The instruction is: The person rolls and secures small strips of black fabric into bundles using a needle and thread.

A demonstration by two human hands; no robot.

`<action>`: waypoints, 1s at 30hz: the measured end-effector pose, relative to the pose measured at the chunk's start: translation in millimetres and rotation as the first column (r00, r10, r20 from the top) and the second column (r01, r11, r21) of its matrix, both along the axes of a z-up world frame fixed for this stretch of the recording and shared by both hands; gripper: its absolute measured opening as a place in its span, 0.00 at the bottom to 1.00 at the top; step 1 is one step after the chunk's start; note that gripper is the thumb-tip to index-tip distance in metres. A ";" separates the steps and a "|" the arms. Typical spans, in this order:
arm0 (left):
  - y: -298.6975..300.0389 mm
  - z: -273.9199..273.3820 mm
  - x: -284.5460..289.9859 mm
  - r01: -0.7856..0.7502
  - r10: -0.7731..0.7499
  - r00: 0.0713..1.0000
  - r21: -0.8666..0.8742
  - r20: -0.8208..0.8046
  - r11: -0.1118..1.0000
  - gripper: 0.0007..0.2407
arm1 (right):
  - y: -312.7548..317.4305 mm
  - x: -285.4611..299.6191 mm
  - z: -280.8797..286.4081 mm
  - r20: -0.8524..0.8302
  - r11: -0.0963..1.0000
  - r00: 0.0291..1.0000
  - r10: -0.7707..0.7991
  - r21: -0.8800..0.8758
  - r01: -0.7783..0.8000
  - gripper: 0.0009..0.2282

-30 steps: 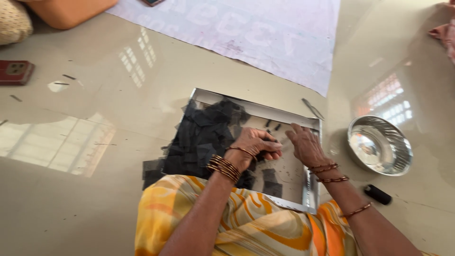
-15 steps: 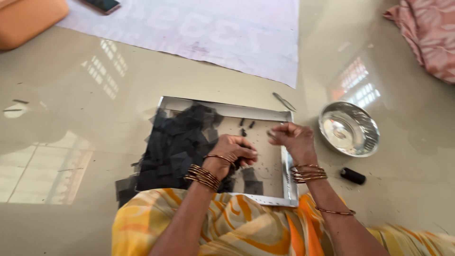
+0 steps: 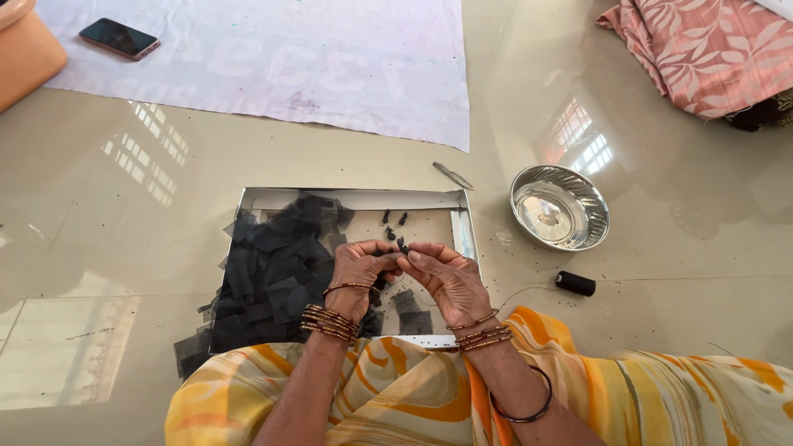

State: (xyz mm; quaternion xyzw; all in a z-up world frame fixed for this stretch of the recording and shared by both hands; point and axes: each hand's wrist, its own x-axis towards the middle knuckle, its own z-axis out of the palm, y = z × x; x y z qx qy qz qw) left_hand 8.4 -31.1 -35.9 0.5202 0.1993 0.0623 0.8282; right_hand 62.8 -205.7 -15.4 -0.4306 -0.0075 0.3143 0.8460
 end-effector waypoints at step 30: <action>-4.4 7.5 2.6 -0.002 -0.001 0.999 0.095 0.032 0.995 0.06 | -8.7 11.3 -34.0 0.048 0.984 0.994 0.101 -0.151 -0.093 0.06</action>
